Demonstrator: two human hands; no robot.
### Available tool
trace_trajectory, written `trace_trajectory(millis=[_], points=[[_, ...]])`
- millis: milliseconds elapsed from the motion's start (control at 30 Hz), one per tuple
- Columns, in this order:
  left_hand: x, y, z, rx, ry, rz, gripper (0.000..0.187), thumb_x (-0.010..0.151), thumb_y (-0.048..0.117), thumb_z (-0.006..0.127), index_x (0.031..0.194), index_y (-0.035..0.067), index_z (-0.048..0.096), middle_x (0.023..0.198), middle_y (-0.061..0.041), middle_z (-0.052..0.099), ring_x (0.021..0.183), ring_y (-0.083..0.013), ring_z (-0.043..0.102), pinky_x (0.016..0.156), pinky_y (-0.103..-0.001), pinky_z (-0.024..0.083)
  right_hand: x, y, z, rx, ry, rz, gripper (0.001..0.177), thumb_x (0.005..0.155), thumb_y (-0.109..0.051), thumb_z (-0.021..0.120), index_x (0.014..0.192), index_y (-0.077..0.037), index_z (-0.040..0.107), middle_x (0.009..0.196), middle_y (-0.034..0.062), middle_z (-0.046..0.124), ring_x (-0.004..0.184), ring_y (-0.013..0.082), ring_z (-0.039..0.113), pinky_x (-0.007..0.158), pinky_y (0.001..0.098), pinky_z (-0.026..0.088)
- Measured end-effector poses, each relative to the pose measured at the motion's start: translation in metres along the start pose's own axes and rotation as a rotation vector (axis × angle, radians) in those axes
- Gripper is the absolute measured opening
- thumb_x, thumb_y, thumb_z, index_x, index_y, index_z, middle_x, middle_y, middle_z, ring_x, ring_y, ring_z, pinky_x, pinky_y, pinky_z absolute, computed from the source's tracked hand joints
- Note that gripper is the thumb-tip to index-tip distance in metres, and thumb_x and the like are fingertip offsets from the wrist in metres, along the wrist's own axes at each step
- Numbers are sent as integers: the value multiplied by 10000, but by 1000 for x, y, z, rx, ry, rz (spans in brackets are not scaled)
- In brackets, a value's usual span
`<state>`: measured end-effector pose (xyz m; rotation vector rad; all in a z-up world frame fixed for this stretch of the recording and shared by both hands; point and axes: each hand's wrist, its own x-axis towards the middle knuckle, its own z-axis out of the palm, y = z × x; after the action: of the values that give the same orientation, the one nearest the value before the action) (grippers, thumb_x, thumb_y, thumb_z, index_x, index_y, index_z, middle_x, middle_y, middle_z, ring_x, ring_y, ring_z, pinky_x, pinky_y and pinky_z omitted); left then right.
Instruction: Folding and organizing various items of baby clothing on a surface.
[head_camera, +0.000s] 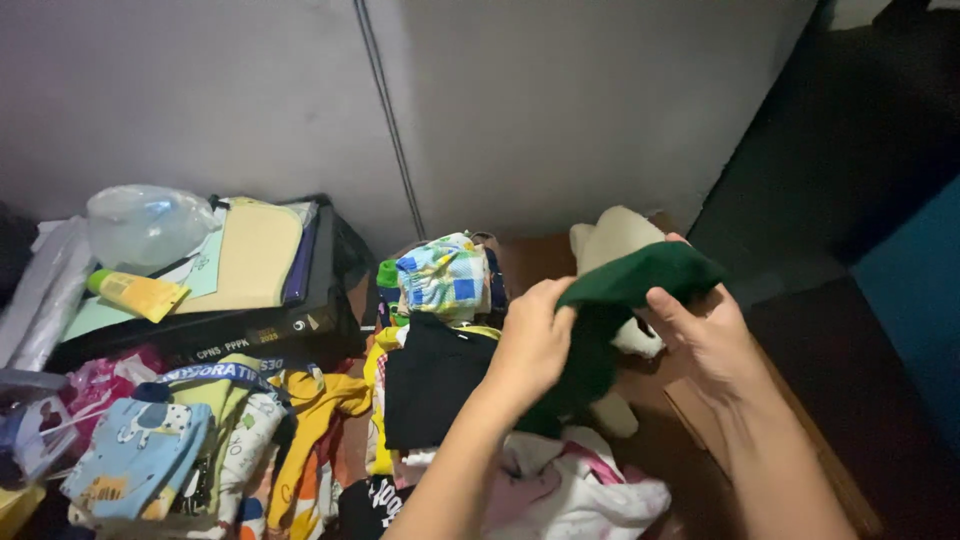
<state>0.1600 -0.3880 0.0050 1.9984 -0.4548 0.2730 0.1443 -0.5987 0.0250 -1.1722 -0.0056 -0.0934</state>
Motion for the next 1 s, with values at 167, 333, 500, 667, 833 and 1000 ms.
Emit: trace_trajectory(millis=[167,333,500,667,833,1000], points=[[23,-3,-3,-634,17,-193,352,1060,233,492,1307,41,654,1144,-154,699,1049,-254,657,952,-353,517,21,56,-59,-745,75,42,520,887,-119,796,1307,36,531,1122,116,654,1017,226,631,812,357,548],[23,15,-29,-1172,137,-416,427,1035,328,487,1353,65,595,1248,-25,690,1104,-176,645,943,-311,529,28,75,-85,-767,-120,-39,273,898,-124,614,1150,-47,685,881,34,742,782,136,675,666,290,550],[-2,-57,-27,-869,93,-575,466,1105,327,524,1504,110,632,1094,-125,550,837,-286,453,671,-424,362,26,30,-71,-479,-67,-35,191,1015,-176,605,1121,-54,707,819,-51,594,675,57,494,568,230,393],[-12,-67,-27,-838,3,-465,492,961,370,588,1395,137,607,1245,-46,667,1023,-160,650,879,-315,533,30,5,-75,-440,-111,-27,160,1018,-161,598,1082,-45,689,851,-38,641,728,51,567,626,231,468],[-4,-8,-34,-575,84,-497,737,853,476,702,1482,255,386,1360,-28,548,1176,-168,592,938,-394,503,17,-36,-41,-437,-56,68,192,1021,-204,577,1106,-64,677,860,-6,664,759,86,625,676,260,525],[2,15,-23,182,45,-171,578,791,331,746,1287,56,638,1284,-212,655,1212,-369,631,1040,-409,500,15,-55,-26,-576,-217,149,266,930,-237,644,1122,-65,712,919,19,706,847,110,652,750,273,521]])
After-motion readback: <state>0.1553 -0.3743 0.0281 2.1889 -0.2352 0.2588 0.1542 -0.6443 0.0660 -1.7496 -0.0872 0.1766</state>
